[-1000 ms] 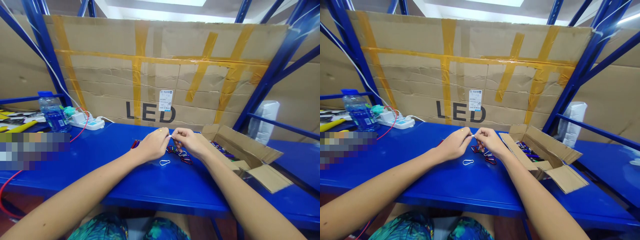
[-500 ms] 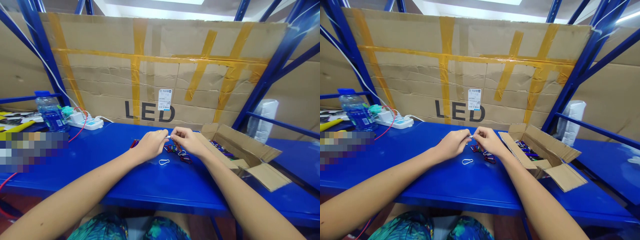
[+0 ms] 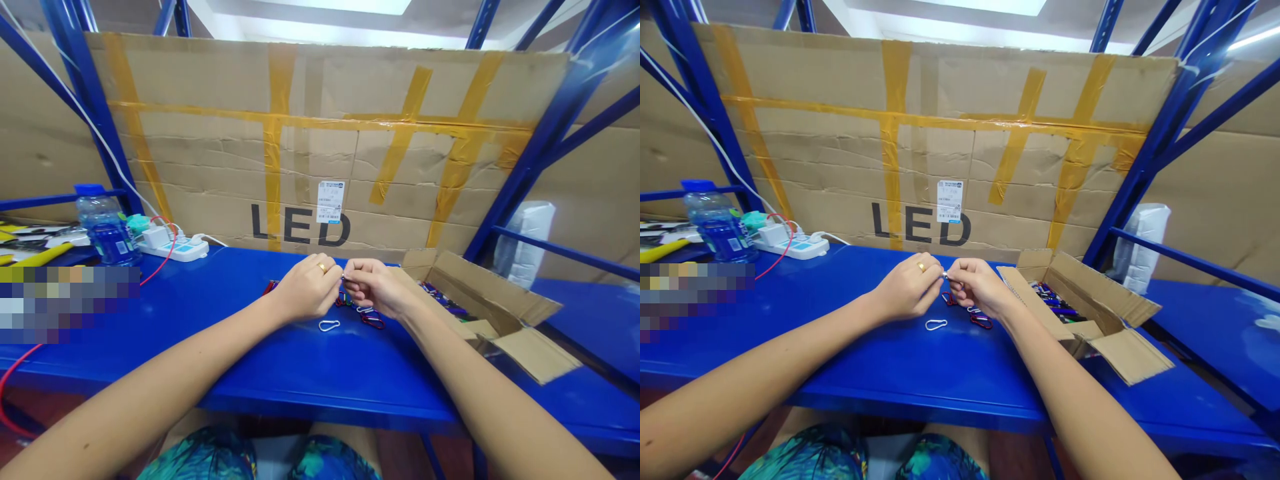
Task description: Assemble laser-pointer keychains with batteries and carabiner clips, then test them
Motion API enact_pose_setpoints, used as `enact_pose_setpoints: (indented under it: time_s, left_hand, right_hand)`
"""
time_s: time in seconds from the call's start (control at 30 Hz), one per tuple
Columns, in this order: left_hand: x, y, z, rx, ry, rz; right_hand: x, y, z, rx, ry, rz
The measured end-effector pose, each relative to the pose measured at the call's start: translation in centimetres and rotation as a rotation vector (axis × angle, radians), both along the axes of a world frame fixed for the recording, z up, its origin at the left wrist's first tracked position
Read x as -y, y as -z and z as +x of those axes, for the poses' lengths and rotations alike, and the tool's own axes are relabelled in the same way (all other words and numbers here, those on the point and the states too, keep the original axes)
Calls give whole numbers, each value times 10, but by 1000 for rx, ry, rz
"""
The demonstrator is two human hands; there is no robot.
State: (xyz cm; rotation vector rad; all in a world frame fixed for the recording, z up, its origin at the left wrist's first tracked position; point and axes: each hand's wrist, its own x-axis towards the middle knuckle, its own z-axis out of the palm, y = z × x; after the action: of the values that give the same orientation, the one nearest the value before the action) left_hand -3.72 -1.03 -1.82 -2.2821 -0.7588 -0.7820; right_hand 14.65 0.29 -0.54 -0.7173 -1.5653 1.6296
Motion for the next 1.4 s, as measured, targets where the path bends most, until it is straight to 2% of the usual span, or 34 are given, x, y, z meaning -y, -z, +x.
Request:
enact_pose_setpoints:
  time_s: [0.27, 0.47, 0.6, 0.8, 1.03, 1.2, 1.4]
  left_hand:
    - [-5, 8, -1, 248, 89, -190]
    - [-6, 5, -2, 293, 186, -262]
    - [-4, 3, 0, 281, 89, -259]
    - [-6, 4, 4, 164, -72, -259]
    - [-6, 8, 0, 168, -92, -326]
    - [-3, 6, 0, 168, -12, -329]
    - [4, 3, 5, 288, -13, -369]
  right_hand:
    - [-3, 1, 2, 47, 36, 69]
    - [-3, 1, 1, 51, 41, 90]
    - [-3, 2, 0, 67, 60, 124]
    - [-5, 5, -2, 123, 146, 263]
    - [-10, 9, 1, 144, 137, 281]
    - [-10, 9, 3, 149, 89, 260]
    - [-8, 4, 3, 174, 131, 344]
